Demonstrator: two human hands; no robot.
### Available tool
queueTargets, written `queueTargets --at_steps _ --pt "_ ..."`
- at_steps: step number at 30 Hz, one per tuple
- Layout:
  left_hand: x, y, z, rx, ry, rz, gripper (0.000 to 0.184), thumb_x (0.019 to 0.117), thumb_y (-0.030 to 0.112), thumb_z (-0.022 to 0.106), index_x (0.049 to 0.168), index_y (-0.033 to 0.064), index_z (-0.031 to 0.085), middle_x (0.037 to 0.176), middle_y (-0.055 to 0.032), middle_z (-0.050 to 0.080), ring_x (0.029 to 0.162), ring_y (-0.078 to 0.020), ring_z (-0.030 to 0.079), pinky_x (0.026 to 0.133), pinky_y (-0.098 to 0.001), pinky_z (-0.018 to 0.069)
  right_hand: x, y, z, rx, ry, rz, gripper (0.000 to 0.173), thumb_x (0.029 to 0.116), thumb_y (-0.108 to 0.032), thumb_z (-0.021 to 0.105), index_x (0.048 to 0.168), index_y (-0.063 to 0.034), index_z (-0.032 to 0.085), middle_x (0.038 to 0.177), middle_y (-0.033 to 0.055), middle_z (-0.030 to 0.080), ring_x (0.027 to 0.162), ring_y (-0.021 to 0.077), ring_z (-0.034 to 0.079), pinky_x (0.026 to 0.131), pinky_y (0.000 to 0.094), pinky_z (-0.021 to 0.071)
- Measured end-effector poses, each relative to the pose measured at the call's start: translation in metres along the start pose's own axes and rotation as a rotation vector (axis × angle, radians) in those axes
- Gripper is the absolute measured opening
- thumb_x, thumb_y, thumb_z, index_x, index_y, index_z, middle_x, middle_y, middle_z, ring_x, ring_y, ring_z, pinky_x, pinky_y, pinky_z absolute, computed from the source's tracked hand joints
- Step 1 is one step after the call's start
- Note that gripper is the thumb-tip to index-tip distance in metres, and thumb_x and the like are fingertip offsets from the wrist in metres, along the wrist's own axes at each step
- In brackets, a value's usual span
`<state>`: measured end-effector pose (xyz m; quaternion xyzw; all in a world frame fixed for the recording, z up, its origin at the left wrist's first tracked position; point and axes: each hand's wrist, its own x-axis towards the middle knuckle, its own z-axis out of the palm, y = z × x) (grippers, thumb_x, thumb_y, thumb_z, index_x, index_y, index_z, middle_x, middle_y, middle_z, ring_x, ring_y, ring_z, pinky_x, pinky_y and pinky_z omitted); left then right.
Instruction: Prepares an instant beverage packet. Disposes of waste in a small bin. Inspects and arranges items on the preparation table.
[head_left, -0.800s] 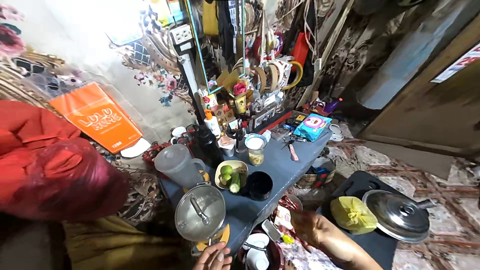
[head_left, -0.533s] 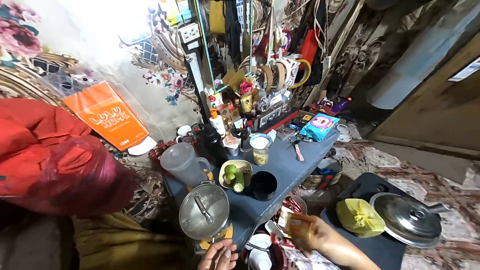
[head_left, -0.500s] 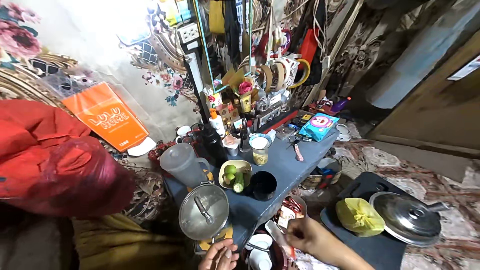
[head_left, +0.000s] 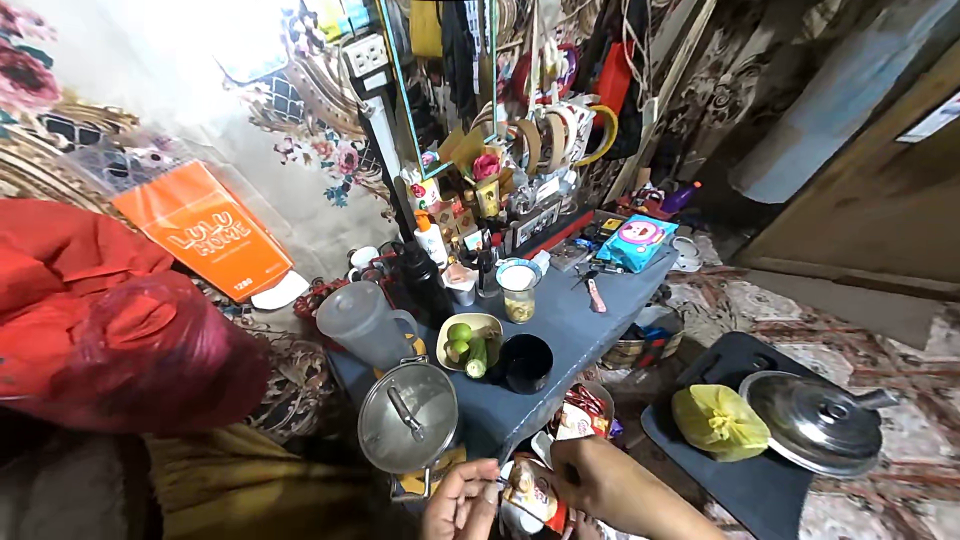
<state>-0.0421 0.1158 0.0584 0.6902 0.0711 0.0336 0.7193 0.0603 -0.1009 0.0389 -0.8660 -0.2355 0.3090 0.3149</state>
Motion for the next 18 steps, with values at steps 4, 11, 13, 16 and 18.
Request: queueTargets --at_steps 4,11,13,16,18 --pt "-0.002 0.001 0.008 0.153 -0.216 0.072 0.039 0.093 0.004 0.064 0.131 -0.0069 0.062 0.136 -0.0188 0.062 0.127 -0.0211 0.06 0.104 -0.0406 0.0518 -0.012 -0.024 0.0 -0.024 -0.027 -0.122 0.022 0.093 -0.021 0.065 0.087 -0.0005 0.065 0.077 0.0165 0.065 0.075 0.034 0.066 0.068 0.057 0.0522" --pt "-0.006 -0.001 0.013 0.305 -0.274 0.215 0.042 0.0859 0.002 0.073 0.125 -0.0111 0.063 0.116 -0.0198 0.07 0.112 -0.0207 0.067 0.102 -0.0377 0.0526 -0.037 -0.046 -0.014 0.074 0.03 -0.389 0.019 0.0962 -0.016 0.065 0.083 -0.003 0.067 0.082 0.0123 0.066 0.075 0.0246 0.066 0.067 0.046 0.0538" --pt "-0.007 0.003 0.013 0.298 -0.271 0.196 0.03 0.0866 0.004 0.074 0.113 -0.0092 0.068 0.109 -0.017 0.072 0.107 -0.0173 0.069 0.099 -0.0349 0.0544 -0.039 -0.043 -0.018 0.134 0.041 -0.444 0.017 0.0944 -0.013 0.066 0.081 -0.0026 0.066 0.079 0.0111 0.064 0.071 0.0204 0.063 0.064 0.0398 0.0516" --pt "-0.007 0.005 0.013 0.245 -0.291 0.178 0.016 0.0883 0.002 0.073 0.102 -0.007 0.071 0.1 -0.013 0.073 0.097 -0.0112 0.069 0.091 -0.0284 0.0569 -0.039 -0.037 -0.02 0.194 0.066 -0.51 0.019 0.0937 -0.014 0.067 0.078 -0.0036 0.063 0.073 0.0077 0.061 0.065 0.0129 0.058 0.058 0.0306 0.0466" --pt "-0.008 0.004 0.012 0.194 -0.301 0.168 0.01 0.0903 0.001 0.071 0.096 -0.0074 0.071 0.094 -0.0114 0.072 0.09 -0.0088 0.069 0.084 -0.0256 0.0578 -0.039 -0.034 -0.022 0.246 0.078 -0.511 0.021 0.0943 -0.016 0.068 0.078 -0.0042 0.063 0.072 0.0053 0.06 0.064 0.009 0.056 0.056 0.0272 0.0445"
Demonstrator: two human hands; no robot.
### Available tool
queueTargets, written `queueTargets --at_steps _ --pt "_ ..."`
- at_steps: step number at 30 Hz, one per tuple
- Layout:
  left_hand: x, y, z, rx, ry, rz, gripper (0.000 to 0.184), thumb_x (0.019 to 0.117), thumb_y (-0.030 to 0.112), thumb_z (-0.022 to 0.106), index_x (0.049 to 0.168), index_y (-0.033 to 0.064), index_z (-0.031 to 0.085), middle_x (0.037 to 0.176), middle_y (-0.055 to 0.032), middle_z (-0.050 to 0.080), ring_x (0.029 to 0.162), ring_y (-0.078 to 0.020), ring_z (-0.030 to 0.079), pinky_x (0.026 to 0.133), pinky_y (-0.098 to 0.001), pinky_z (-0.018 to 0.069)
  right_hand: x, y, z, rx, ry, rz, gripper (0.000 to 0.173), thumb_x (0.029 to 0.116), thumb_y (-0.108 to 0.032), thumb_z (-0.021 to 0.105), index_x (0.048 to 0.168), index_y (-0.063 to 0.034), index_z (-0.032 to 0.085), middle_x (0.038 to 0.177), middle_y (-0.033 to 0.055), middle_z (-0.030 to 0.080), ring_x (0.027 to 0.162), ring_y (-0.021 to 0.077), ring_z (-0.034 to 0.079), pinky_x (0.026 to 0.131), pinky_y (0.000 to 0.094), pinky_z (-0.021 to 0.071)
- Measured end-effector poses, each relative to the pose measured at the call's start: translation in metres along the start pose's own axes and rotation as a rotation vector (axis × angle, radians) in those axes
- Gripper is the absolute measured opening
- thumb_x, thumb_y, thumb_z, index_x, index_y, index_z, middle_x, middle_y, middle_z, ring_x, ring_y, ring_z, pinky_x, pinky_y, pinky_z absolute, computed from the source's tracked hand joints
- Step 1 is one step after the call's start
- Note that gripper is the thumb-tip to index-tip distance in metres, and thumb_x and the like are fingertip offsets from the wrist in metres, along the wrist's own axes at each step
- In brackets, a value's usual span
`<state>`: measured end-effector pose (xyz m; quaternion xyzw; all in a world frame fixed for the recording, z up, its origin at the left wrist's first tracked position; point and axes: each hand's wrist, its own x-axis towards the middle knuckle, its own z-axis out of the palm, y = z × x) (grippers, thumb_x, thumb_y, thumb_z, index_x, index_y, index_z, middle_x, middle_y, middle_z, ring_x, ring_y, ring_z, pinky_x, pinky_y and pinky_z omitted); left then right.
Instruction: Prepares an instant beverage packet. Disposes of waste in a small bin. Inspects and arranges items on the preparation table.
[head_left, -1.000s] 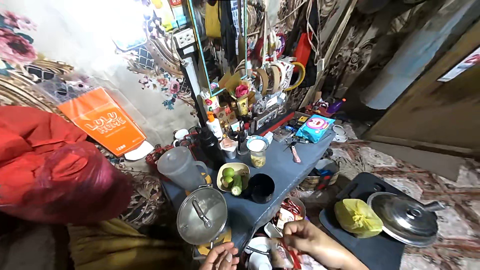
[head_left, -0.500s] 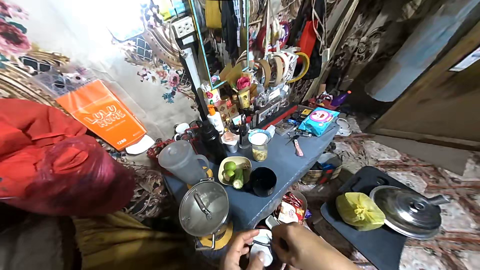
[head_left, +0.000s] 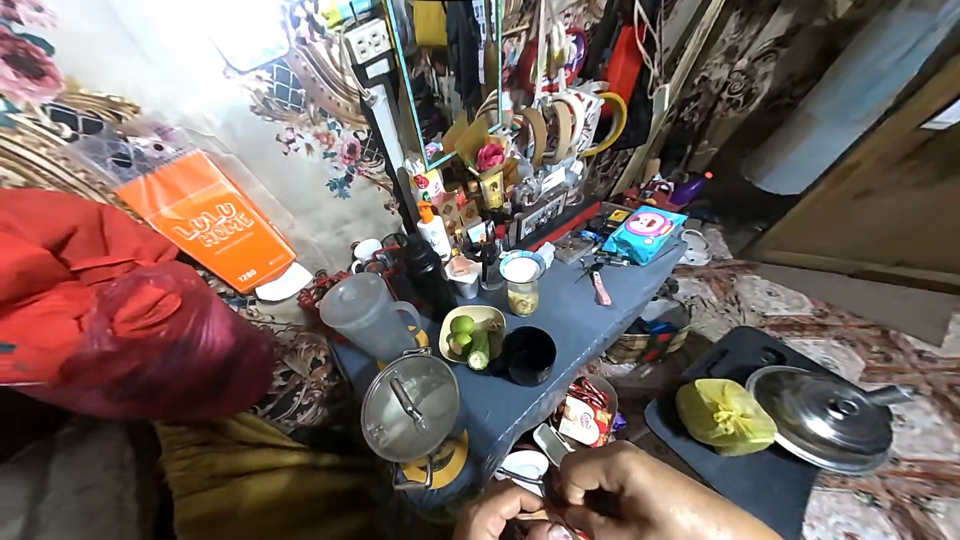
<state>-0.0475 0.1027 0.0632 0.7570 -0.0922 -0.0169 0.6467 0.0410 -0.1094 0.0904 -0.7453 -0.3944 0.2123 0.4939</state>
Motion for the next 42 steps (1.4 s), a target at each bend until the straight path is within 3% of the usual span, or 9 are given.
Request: queueTargets --at_steps 3,8,15,21,24,30,33,38,42 --pt "-0.001 -0.001 -0.002 -0.051 0.008 0.03 0.008 0.091 0.001 0.07 0.094 -0.0069 0.071 0.092 -0.0095 0.071 0.088 -0.0072 0.068 0.082 -0.0243 0.0582 -0.003 0.006 -0.001 0.167 0.092 -0.004 0.022 0.0978 -0.027 0.067 0.091 -0.0059 0.068 0.075 -0.0018 0.063 0.065 -0.0001 0.057 0.058 0.018 0.0469" --pt "-0.001 0.002 -0.003 -0.072 -0.055 0.107 0.01 0.0904 0.005 0.073 0.093 -0.0049 0.074 0.125 -0.0201 0.065 0.123 -0.0162 0.06 0.104 -0.0287 0.0509 -0.001 0.009 0.005 0.273 0.059 -0.012 0.04 0.1023 -0.045 0.06 0.103 -0.0058 0.068 0.082 -0.0012 0.068 0.073 0.0013 0.062 0.066 0.0212 0.0531" --pt "-0.002 0.005 -0.006 -0.101 -0.042 0.06 0.009 0.091 0.0 0.07 0.096 -0.0076 0.072 0.102 -0.0114 0.071 0.1 -0.0098 0.068 0.09 -0.026 0.0575 0.007 0.011 0.019 0.485 0.058 -0.126 0.038 0.1073 -0.042 0.052 0.101 -0.0073 0.067 0.077 -0.0059 0.062 0.067 -0.0023 0.056 0.061 0.0161 0.0476" --pt "-0.002 0.008 -0.005 -0.11 0.074 0.069 0.005 0.0906 -0.001 0.07 0.094 -0.0048 0.071 0.104 -0.0085 0.07 0.101 -0.0086 0.067 0.087 -0.0244 0.0587 0.008 0.011 0.015 0.676 0.357 -0.013 0.043 0.1059 -0.047 0.05 0.122 -0.0119 0.07 0.111 0.0024 0.072 0.088 0.0089 0.068 0.076 0.0261 0.0577" --pt "-0.001 0.007 -0.006 -0.094 0.137 0.088 0.004 0.0907 -0.002 0.07 0.094 -0.0036 0.071 0.104 -0.0079 0.07 0.101 -0.0086 0.067 0.086 -0.024 0.059 0.003 0.014 0.008 0.674 0.463 0.089 0.034 0.1067 -0.036 0.052 0.118 -0.0097 0.07 0.108 0.0052 0.073 0.078 0.0108 0.069 0.069 0.0271 0.0595" --pt "0.001 0.006 -0.001 -0.026 0.197 0.089 0.005 0.0888 0.0 0.072 0.093 -0.0029 0.072 0.1 -0.0082 0.07 0.099 -0.0088 0.067 0.085 -0.023 0.0585 -0.006 0.015 0.016 0.504 0.285 0.044 0.028 0.0972 -0.032 0.07 0.113 -0.0096 0.071 0.095 -0.0021 0.073 0.079 0.0056 0.068 0.071 0.024 0.0589" --pt "0.001 0.006 0.002 -0.009 0.21 0.102 0.007 0.0889 0.001 0.072 0.095 -0.0037 0.073 0.1 -0.0088 0.071 0.098 -0.0085 0.068 0.085 -0.0227 0.0586 -0.004 0.014 0.02 0.486 0.279 0.04 0.014 0.1002 -0.018 0.064 0.107 -0.0078 0.071 0.092 -0.0035 0.073 0.081 0.0034 0.069 0.073 0.0217 0.0591" --pt "0.002 0.01 0.002 0.04 0.209 0.159 0.01 0.09 0.0 0.072 0.098 -0.0055 0.073 0.101 -0.011 0.073 0.097 -0.0098 0.07 0.087 -0.0238 0.0595 -0.003 0.018 0.025 0.46 0.341 0.066 0.027 0.1055 -0.022 0.054 0.091 -0.0119 0.074 0.079 -0.0089 0.069 0.073 -0.0019 0.063 0.068 0.0181 0.0542" --pt "0.001 0.012 0.004 0.086 0.229 0.162 0.012 0.09 0.001 0.072 0.099 -0.0064 0.073 0.095 -0.0104 0.074 0.089 -0.0079 0.071 0.081 -0.0227 0.0603 -0.003 0.018 0.029 0.484 0.326 0.036 0.029 0.1061 -0.031 0.055 0.094 -0.0127 0.074 0.083 -0.0091 0.069 0.076 -0.0025 0.063 0.069 0.0178 0.0528"
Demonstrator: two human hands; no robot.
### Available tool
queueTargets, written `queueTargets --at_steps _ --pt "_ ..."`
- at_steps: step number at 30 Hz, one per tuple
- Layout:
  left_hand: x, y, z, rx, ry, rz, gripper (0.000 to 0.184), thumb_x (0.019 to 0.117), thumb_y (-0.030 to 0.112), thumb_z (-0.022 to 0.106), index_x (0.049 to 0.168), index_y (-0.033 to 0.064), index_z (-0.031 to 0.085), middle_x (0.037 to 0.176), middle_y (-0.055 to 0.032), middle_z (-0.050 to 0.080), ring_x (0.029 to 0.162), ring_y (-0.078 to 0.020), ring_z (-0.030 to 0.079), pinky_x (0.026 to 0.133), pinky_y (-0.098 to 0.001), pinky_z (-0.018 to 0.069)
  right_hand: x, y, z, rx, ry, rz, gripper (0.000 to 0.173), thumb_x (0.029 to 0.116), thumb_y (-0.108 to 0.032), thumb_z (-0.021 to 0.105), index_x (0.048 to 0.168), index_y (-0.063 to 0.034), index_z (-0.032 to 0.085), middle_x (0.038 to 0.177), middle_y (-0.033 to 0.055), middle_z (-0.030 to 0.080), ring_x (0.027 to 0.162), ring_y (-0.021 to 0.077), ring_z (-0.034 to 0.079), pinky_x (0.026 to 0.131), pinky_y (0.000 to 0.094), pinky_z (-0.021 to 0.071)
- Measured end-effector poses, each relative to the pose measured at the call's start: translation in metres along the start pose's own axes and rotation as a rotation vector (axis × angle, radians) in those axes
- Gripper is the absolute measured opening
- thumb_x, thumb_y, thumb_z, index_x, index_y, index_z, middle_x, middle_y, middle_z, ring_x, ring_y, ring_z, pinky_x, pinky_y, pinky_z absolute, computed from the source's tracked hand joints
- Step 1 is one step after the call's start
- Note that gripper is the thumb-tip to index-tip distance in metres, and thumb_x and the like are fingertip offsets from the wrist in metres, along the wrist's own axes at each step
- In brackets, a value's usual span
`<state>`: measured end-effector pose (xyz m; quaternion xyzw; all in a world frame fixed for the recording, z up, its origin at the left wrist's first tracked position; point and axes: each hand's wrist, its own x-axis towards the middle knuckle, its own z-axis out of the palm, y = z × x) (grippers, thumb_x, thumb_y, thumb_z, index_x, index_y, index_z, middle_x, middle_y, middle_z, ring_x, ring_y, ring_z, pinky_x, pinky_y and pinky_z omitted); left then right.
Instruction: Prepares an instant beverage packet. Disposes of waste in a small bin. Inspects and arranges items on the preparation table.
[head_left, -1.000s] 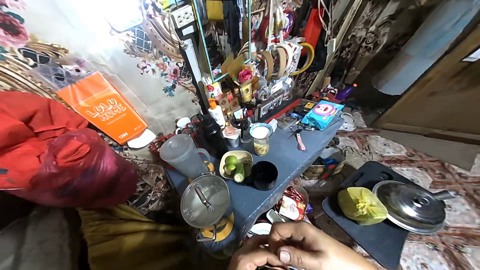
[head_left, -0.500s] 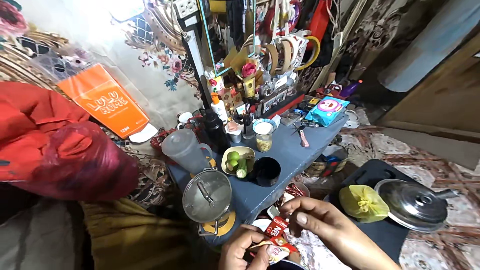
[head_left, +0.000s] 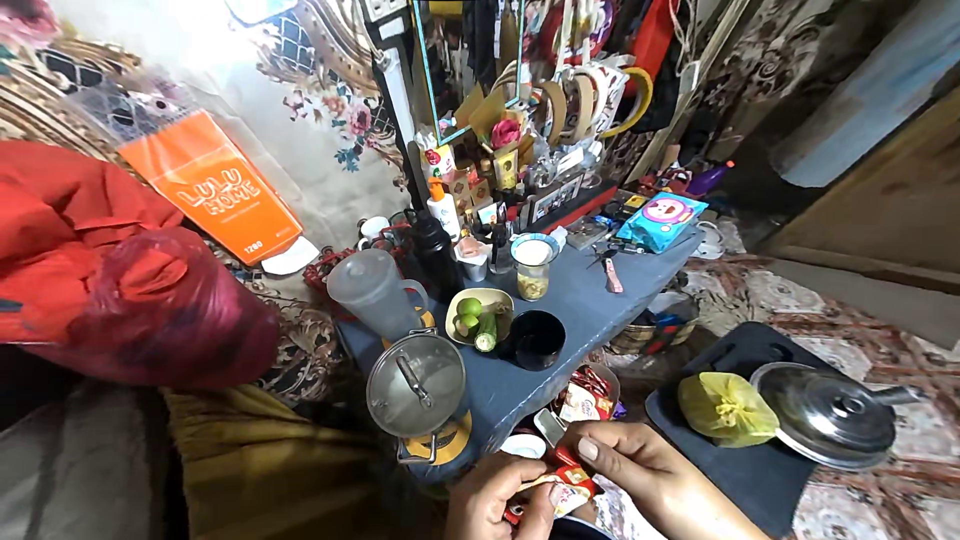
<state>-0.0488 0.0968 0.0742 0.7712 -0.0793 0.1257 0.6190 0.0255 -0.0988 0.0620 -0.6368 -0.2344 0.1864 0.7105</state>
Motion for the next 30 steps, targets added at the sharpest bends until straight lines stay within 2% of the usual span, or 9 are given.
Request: queueTargets --at_steps 2,6,9,13,16,19,23,27,30 --pt "-0.001 0.001 0.0 0.019 0.007 -0.009 0.011 0.09 0.002 0.072 0.099 -0.0059 0.072 0.095 -0.0102 0.073 0.088 -0.0074 0.071 0.081 -0.0222 0.0603 -0.001 -0.003 0.002 0.028 -0.032 -0.004 0.028 0.1013 -0.038 0.064 0.103 -0.0115 0.074 0.092 -0.0067 0.073 0.082 0.0005 0.067 0.073 0.0199 0.0569" --pt "-0.001 0.002 0.0 0.063 0.025 -0.029 0.01 0.0879 0.001 0.072 0.096 -0.0041 0.072 0.092 -0.0093 0.073 0.086 -0.006 0.07 0.079 -0.0203 0.0594 -0.003 -0.009 0.015 -0.089 0.057 0.005 0.021 0.0916 -0.016 0.076 0.107 -0.0054 0.068 0.092 -0.0016 0.073 0.077 0.0054 0.069 0.07 0.0241 0.0597" --pt "-0.002 0.003 0.001 0.077 0.053 -0.063 0.009 0.0875 0.0 0.072 0.096 -0.0044 0.072 0.092 -0.0093 0.073 0.082 -0.0057 0.069 0.075 -0.0198 0.0597 -0.004 -0.013 0.024 -0.214 0.161 0.025 0.028 0.0878 -0.015 0.078 0.108 -0.0059 0.061 0.089 -0.0021 0.07 0.073 0.0058 0.068 0.067 0.0246 0.0598" --pt "-0.004 0.001 0.005 0.09 0.116 -0.101 0.011 0.086 0.0 0.073 0.097 -0.0033 0.073 0.092 -0.008 0.073 0.08 -0.0053 0.069 0.072 -0.0192 0.0597 -0.006 -0.013 0.03 -0.283 0.237 0.01 0.025 0.0871 -0.012 0.078 0.102 -0.006 0.059 0.083 -0.0023 0.068 0.069 0.0044 0.066 0.065 0.0232 0.0586" --pt "-0.005 0.0 0.007 0.095 0.143 -0.107 0.013 0.0847 0.0 0.075 0.097 -0.0028 0.074 0.093 -0.008 0.073 0.082 -0.0058 0.07 0.074 -0.0197 0.06 -0.008 -0.014 0.031 -0.322 0.228 0.008 0.015 0.0893 -0.01 0.074 0.096 -0.0055 0.062 0.08 -0.0023 0.068 0.068 0.0033 0.065 0.064 0.0222 0.0577" --pt "-0.005 -0.001 0.007 0.095 0.139 -0.101 0.015 0.0843 0.001 0.076 0.099 -0.003 0.074 0.095 -0.0083 0.074 0.085 -0.0065 0.07 0.077 -0.0207 0.0606 -0.008 -0.012 0.029 -0.306 0.189 -0.012 0.008 0.0917 -0.008 0.071 0.097 -0.0028 0.068 0.084 -0.0011 0.07 0.073 0.0024 0.067 0.068 0.0213 0.0588" --pt "-0.005 0.003 0.008 0.024 0.118 -0.11 0.034 0.0837 -0.005 0.074 0.117 -0.0091 0.065 0.103 -0.0109 0.075 0.094 -0.0099 0.072 0.084 -0.0259 0.0617 -0.007 -0.01 0.027 -0.282 0.163 -0.032 0.005 0.0918 -0.006 0.071 0.095 -0.002 0.071 0.09 0.0006 0.072 0.078 0.0028 0.068 0.073 0.0212 0.0602" --pt "-0.004 0.006 0.01 -0.007 0.129 -0.14 0.05 0.0842 -0.006 0.072 0.13 -0.0118 0.054 0.1 -0.0094 0.076 0.086 -0.0096 0.073 0.077 -0.0263 0.0622 -0.009 -0.01 0.029 -0.272 0.187 0.017 0.004 0.0911 -0.005 0.07 0.094 -0.004 0.069 0.086 -0.0018 0.071 0.074 0.002 0.068 0.069 0.0212 0.0594" --pt "-0.004 0.007 0.01 -0.016 0.133 -0.142 0.051 0.0854 -0.008 0.07 0.133 -0.0128 0.052 0.102 -0.0111 0.075 0.086 -0.0105 0.073 0.075 -0.0265 0.0625 -0.008 -0.011 0.034 -0.249 0.24 0.067 0.016 0.0875 -0.005 0.073 0.099 -0.0058 0.062 0.082 -0.0028 0.068 0.069 0.0038 0.065 0.064 0.0226 0.0575"
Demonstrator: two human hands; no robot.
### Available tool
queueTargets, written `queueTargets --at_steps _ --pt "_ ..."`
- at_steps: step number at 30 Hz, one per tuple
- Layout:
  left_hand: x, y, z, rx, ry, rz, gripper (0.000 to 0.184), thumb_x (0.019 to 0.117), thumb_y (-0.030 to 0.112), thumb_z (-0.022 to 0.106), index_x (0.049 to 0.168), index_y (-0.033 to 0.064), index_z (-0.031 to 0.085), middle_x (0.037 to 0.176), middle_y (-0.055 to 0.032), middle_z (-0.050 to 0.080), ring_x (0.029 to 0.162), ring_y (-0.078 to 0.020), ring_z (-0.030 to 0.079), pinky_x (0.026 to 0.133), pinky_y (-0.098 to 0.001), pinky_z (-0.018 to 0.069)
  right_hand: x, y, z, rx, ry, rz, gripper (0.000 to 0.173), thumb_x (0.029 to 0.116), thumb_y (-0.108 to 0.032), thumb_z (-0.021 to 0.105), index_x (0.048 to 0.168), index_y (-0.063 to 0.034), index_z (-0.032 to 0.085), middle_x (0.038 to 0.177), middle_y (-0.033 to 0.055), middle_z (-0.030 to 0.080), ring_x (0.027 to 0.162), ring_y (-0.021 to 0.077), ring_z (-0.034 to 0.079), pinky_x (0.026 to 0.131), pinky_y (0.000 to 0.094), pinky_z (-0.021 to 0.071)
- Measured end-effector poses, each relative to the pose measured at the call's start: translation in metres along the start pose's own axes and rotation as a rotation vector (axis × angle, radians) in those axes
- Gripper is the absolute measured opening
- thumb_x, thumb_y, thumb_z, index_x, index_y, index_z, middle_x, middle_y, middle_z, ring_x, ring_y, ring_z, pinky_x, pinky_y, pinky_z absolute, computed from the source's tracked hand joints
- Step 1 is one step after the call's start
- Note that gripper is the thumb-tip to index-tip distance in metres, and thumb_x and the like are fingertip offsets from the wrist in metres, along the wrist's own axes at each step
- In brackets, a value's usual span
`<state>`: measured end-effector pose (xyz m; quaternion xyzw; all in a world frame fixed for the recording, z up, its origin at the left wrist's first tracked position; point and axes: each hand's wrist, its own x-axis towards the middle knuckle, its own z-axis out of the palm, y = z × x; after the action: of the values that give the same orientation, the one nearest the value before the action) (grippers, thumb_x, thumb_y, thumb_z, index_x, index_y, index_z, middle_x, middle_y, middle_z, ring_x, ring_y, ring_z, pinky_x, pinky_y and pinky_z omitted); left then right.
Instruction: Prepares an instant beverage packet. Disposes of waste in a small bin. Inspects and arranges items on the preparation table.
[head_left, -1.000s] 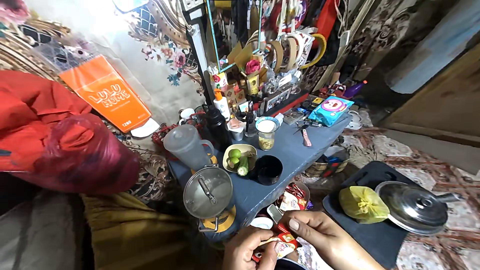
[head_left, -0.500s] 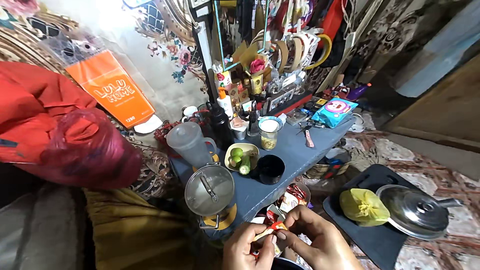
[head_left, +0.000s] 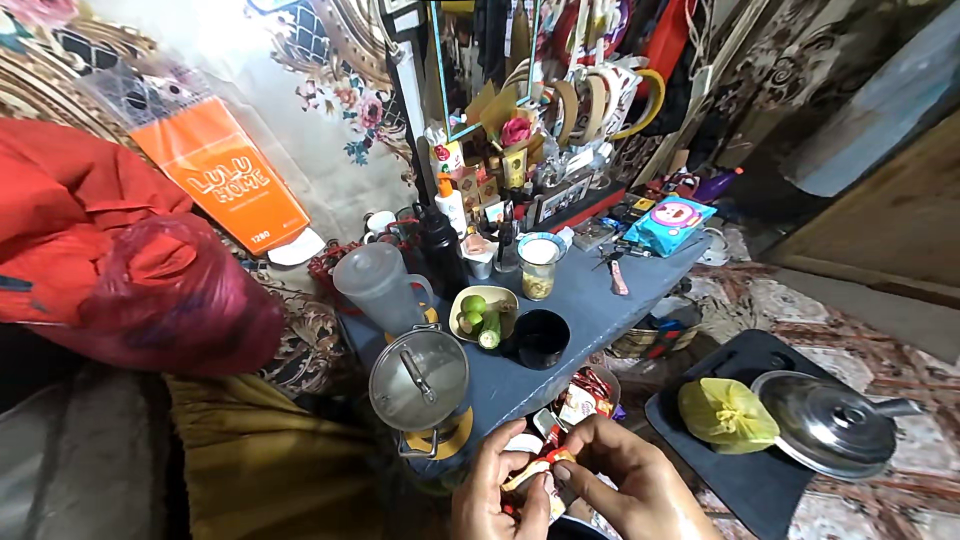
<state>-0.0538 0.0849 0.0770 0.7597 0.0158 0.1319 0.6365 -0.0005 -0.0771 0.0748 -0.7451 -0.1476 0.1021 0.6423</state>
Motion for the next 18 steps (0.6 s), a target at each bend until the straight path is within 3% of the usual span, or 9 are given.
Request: queueTargets --at_steps 4,5,6,8,10,12,15,18 --pt "0.001 0.002 0.0 0.009 -0.015 -0.011 0.05 0.0855 -0.009 0.067 0.134 -0.0126 0.052 0.1 -0.0099 0.075 0.086 -0.01 0.073 0.075 -0.0258 0.062 0.003 0.004 -0.001 0.108 -0.01 0.043 0.055 0.0834 -0.011 0.08 0.128 0.0001 0.05 0.099 0.0023 0.069 0.075 0.0107 0.069 0.065 0.0276 0.0617" --pt "0.0 0.002 -0.001 0.012 -0.023 -0.013 0.051 0.0857 -0.01 0.067 0.134 -0.0125 0.052 0.101 -0.0098 0.075 0.087 -0.0102 0.073 0.076 -0.0262 0.062 0.004 0.006 -0.003 0.13 -0.031 0.046 0.056 0.0845 -0.011 0.079 0.131 0.0014 0.051 0.101 0.0029 0.069 0.076 0.0113 0.07 0.066 0.0278 0.0622" --pt "0.001 0.001 -0.001 0.012 -0.029 -0.012 0.051 0.086 -0.01 0.066 0.134 -0.0125 0.052 0.101 -0.0097 0.075 0.086 -0.0103 0.073 0.075 -0.0265 0.0621 0.004 0.008 -0.004 0.152 -0.049 0.037 0.049 0.086 -0.01 0.078 0.128 0.0018 0.056 0.1 0.003 0.071 0.077 0.0109 0.07 0.067 0.0275 0.0624" --pt "0.001 0.0 0.0 0.013 -0.034 -0.013 0.051 0.0866 -0.009 0.067 0.135 -0.0118 0.052 0.099 -0.0087 0.075 0.085 -0.01 0.072 0.073 -0.0263 0.062 0.004 0.01 -0.005 0.188 -0.065 0.013 0.018 0.0895 -0.007 0.074 0.107 -0.0028 0.069 0.091 -0.0005 0.073 0.073 0.0066 0.069 0.066 0.0247 0.0604" --pt "0.001 -0.001 0.0 0.01 -0.042 -0.028 0.05 0.0857 -0.008 0.068 0.134 -0.0116 0.053 0.099 -0.0089 0.075 0.084 -0.0099 0.072 0.072 -0.0262 0.0617 0.004 0.011 -0.005 0.195 -0.068 -0.009 0.003 0.0913 -0.005 0.071 0.094 -0.0058 0.072 0.088 -0.0021 0.071 0.072 0.0041 0.067 0.066 0.0227 0.0597" --pt "0.002 -0.003 -0.001 -0.007 -0.063 -0.062 0.044 0.0857 -0.006 0.069 0.128 -0.0107 0.059 0.101 -0.0102 0.074 0.085 -0.01 0.072 0.074 -0.0262 0.0618 0.005 0.011 -0.004 0.185 -0.056 -0.023 0.002 0.0917 -0.005 0.07 0.092 -0.0055 0.073 0.088 -0.0017 0.071 0.074 0.0037 0.067 0.067 0.0221 0.0597" --pt "0.003 -0.01 -0.002 -0.028 -0.074 -0.114 0.017 0.0877 0.002 0.073 0.104 -0.0046 0.072 0.094 -0.0082 0.073 0.08 -0.0074 0.07 0.073 -0.0237 0.061 0.006 0.011 -0.004 0.149 -0.037 -0.035 0.003 0.0921 -0.006 0.07 0.092 -0.0046 0.073 0.089 -0.0013 0.071 0.077 0.0037 0.067 0.07 0.0216 0.0598" --pt "0.005 -0.013 -0.003 -0.028 -0.104 -0.152 0.008 0.0904 0.005 0.072 0.095 -0.0018 0.073 0.088 -0.0063 0.071 0.076 -0.0063 0.068 0.071 -0.0223 0.0593 0.007 0.011 -0.006 0.107 -0.028 -0.042 0.004 0.0931 -0.006 0.069 0.091 -0.0039 0.072 0.09 0.0 0.07 0.078 0.0037 0.067 0.071 0.0212 0.0594"
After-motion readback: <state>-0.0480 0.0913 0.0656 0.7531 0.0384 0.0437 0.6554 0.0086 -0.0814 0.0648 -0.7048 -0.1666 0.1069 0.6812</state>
